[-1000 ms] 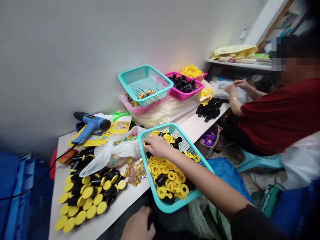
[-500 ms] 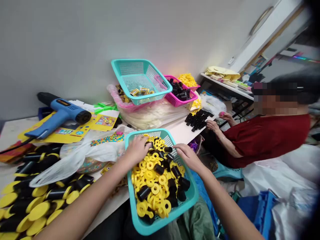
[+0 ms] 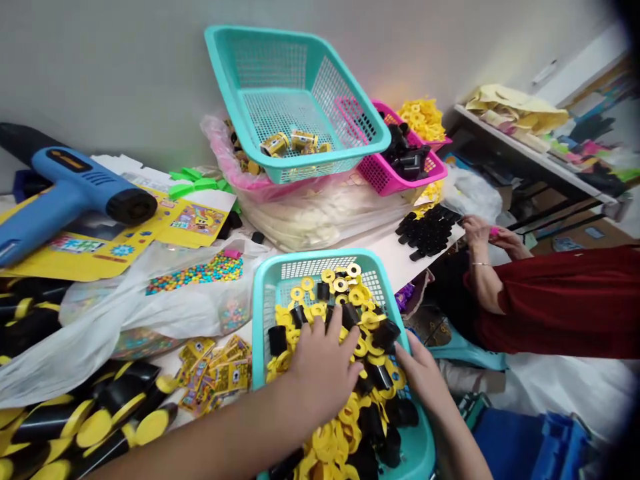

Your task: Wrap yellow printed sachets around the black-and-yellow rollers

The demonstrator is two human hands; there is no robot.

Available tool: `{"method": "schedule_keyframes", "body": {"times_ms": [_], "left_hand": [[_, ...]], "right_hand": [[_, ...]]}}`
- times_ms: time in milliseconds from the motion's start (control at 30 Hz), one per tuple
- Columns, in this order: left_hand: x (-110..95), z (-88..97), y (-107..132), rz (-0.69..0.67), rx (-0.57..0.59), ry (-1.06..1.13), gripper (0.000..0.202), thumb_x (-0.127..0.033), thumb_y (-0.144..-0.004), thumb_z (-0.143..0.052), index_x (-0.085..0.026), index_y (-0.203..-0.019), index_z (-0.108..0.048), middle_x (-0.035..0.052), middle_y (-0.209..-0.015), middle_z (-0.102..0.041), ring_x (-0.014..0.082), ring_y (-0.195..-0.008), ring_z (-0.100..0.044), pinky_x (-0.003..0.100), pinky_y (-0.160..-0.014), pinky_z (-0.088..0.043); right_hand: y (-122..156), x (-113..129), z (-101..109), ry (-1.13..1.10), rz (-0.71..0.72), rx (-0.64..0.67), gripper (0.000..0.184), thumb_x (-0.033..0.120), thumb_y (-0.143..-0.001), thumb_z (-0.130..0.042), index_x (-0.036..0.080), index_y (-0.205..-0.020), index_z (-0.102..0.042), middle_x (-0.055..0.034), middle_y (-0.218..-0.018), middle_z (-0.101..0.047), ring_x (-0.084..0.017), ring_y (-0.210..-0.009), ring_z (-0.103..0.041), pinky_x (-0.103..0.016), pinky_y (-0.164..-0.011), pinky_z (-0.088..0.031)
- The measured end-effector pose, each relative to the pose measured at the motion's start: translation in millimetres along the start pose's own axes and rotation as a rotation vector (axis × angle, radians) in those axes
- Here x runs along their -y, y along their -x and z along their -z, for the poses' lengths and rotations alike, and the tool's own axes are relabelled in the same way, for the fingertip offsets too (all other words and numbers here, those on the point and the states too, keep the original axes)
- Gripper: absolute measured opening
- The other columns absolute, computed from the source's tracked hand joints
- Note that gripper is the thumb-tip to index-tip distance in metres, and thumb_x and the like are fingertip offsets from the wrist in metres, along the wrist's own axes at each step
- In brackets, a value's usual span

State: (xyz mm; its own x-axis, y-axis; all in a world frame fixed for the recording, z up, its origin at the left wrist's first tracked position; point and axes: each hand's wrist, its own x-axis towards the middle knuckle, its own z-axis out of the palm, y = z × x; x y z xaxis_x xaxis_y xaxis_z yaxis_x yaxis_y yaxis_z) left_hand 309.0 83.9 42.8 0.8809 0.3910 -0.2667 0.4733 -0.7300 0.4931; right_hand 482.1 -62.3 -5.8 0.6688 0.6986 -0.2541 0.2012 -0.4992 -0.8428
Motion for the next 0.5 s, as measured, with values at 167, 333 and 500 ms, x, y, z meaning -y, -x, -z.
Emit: {"method": "schedule_keyframes", "body": {"times_ms": [167,333,500], "left_hand": [[-17.9,-14.4,-7.4,-0.012,-0.006,0.017,0.057,-0.036,-0.086,-0.052,-0.023,-0.140,-0.039,0.0147,-0.152,-0.025,0.0497,-0.126,-0.035,0.066,-0.095,-0.030],[-24.0,-27.8,-11.6,-0.059,0.011,0.005,0.061,-0.029,-0.084,-0.054,-0.022,-0.142,-0.035,0.0155,-0.149,-0.030,0.0517,-0.127,-0.031,0.069,-0.096,-0.028],[-26.0,-24.1,-5.6,-0.090,-0.017,0.037,0.056,-0.033,-0.086,-0.052,-0.026,-0.139,-0.039,0.0107,-0.151,-0.029,0.0478,-0.134,-0.022,0.070,-0.104,-0.016]], "right_hand": [[-4.9,3.4,13.2,-0.079,-0.081,-0.025,0.050,0.051,-0.072,-0.065,0.019,-0.111,-0.062,-0.0075,-0.099,-0.070,-0.029,-0.097,-0.062,-0.036,-0.084,-0.049],[-10.6,-2.6,20.9,-0.099,-0.093,0.015,0.045,0.047,-0.076,-0.063,0.021,-0.113,-0.060,-0.0060,-0.107,-0.068,-0.026,-0.100,-0.061,-0.035,-0.088,-0.048],[-14.0,-2.1,27.0,-0.182,-0.150,-0.008,0.047,0.047,-0.072,-0.067,0.021,-0.111,-0.061,-0.0060,-0.105,-0.069,-0.027,-0.093,-0.065,-0.034,-0.079,-0.052]]}}
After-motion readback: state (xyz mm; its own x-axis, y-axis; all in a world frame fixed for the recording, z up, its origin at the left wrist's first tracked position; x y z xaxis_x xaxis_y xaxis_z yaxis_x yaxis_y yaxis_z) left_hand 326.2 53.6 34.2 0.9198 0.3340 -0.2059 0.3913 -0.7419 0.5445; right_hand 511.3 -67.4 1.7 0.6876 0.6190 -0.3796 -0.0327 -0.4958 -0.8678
